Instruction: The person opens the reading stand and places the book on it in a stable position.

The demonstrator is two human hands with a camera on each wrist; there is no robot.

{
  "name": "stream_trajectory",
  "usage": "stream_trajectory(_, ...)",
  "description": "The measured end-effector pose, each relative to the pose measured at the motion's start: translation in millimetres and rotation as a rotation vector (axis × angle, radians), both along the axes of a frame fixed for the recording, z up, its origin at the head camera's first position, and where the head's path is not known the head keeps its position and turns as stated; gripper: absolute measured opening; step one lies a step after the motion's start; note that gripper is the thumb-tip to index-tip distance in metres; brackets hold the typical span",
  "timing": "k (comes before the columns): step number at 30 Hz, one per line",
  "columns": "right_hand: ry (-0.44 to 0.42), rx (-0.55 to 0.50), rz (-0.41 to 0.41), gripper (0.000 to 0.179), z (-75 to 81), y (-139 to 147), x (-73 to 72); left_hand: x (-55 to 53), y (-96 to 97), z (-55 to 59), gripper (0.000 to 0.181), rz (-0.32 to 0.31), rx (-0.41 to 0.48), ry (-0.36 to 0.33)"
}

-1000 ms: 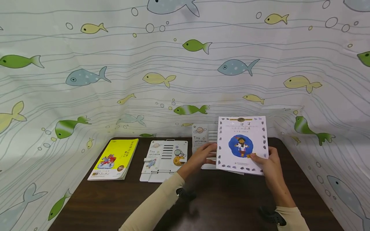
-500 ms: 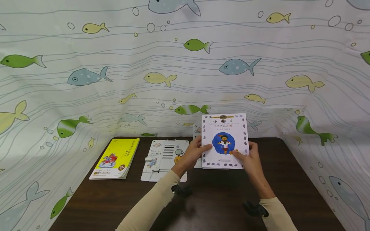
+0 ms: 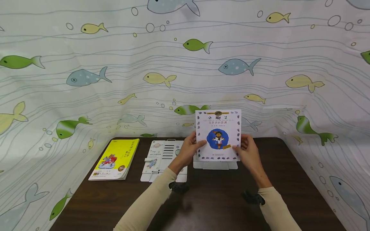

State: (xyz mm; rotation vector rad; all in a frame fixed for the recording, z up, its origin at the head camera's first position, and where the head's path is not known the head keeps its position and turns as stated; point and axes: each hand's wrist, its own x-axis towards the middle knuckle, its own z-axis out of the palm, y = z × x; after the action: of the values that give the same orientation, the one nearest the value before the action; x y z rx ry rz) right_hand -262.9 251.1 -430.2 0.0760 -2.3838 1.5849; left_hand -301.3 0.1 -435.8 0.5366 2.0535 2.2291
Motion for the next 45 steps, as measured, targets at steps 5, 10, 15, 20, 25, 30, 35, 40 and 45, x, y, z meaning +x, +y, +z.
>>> stream_trajectory(5,0.082,0.015,-0.009,0.07,-4.6,3,-10.3,-2.8,0.9,0.7,0.049,0.08,-0.113,0.075)
stream_trajectory(10,0.118,0.067,-0.085,0.051,-10.2,7,-20.3,-9.6,3.7,-2.4,0.044,0.164,-0.194,0.106)
stream_trajectory(15,0.147,0.088,-0.098,0.043,-12.0,8,-30.8,-18.9,3.6,-4.9,0.036,0.263,-0.193,0.15)
stream_trajectory(20,0.155,0.111,-0.146,0.037,-11.4,4,-42.1,-27.7,2.3,-6.3,0.032,0.305,-0.16,0.148)
stream_trajectory(25,0.189,0.141,-0.179,0.031,-15.9,0,-52.2,-35.5,1.8,-10.5,0.029,0.335,-0.149,0.15)
stream_trajectory(30,0.212,0.202,-0.218,0.027,-28.5,1,-55.9,-38.0,2.1,-19.8,0.029,0.325,-0.202,0.153)
stream_trajectory(35,0.234,0.221,-0.236,0.025,-40.8,4,-53.1,-34.3,1.8,-26.8,0.03,0.341,-0.336,0.183)
stream_trajectory(40,0.205,0.232,-0.25,0.025,-50.6,4,-51.7,-32.5,2.6,-30.7,0.028,0.42,-0.497,0.283)
stream_trajectory(45,0.187,0.236,-0.264,0.029,-58.9,4,-54.1,-30.9,2.0,-35.1,0.025,0.457,-0.521,0.314)
